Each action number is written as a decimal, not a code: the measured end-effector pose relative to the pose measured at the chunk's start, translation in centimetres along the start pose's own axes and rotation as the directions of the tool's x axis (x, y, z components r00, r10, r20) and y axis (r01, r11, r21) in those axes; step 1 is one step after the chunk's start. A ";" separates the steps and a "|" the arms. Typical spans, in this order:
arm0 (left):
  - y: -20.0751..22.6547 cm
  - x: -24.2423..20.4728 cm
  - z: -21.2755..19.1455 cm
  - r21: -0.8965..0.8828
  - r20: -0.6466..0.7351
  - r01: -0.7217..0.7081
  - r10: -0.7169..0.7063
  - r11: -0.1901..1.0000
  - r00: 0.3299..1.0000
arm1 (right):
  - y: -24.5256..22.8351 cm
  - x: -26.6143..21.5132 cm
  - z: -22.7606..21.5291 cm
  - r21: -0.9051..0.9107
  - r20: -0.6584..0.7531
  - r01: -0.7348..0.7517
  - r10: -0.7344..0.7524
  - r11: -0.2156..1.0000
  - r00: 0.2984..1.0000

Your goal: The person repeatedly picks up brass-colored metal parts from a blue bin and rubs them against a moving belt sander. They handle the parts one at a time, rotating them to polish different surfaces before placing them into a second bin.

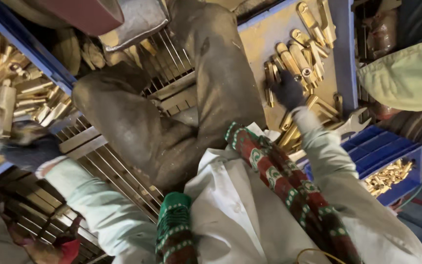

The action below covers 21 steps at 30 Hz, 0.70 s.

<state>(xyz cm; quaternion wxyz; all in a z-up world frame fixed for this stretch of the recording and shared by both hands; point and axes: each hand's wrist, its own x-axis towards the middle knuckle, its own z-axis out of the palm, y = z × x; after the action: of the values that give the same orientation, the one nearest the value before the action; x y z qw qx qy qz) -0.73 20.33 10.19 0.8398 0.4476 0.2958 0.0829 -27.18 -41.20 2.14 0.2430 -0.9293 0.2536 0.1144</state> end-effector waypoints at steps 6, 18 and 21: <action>-3.5 -1.2 1.6 0.330 0.201 -0.270 0.212 0.905 0.956 | 0.1 -6.0 8.4 -0.139 -0.316 -0.107 0.058 0.984 0.947; -4.0 -9.3 8.5 -0.299 0.575 0.266 -0.050 0.916 0.817 | 1.5 -2.8 8.7 0.127 -0.081 -0.219 0.231 0.967 0.970; -5.1 -10.6 8.6 -0.252 0.530 0.296 -0.124 0.921 0.839 | 0.9 -2.2 6.0 0.167 -0.021 -0.067 0.071 0.984 0.997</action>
<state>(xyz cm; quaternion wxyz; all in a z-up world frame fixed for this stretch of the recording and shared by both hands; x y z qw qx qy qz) -5.06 6.96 14.25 0.9533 0.2737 0.0964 -0.0833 -30.06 -37.88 -2.55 0.3121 -0.8979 0.2975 0.0888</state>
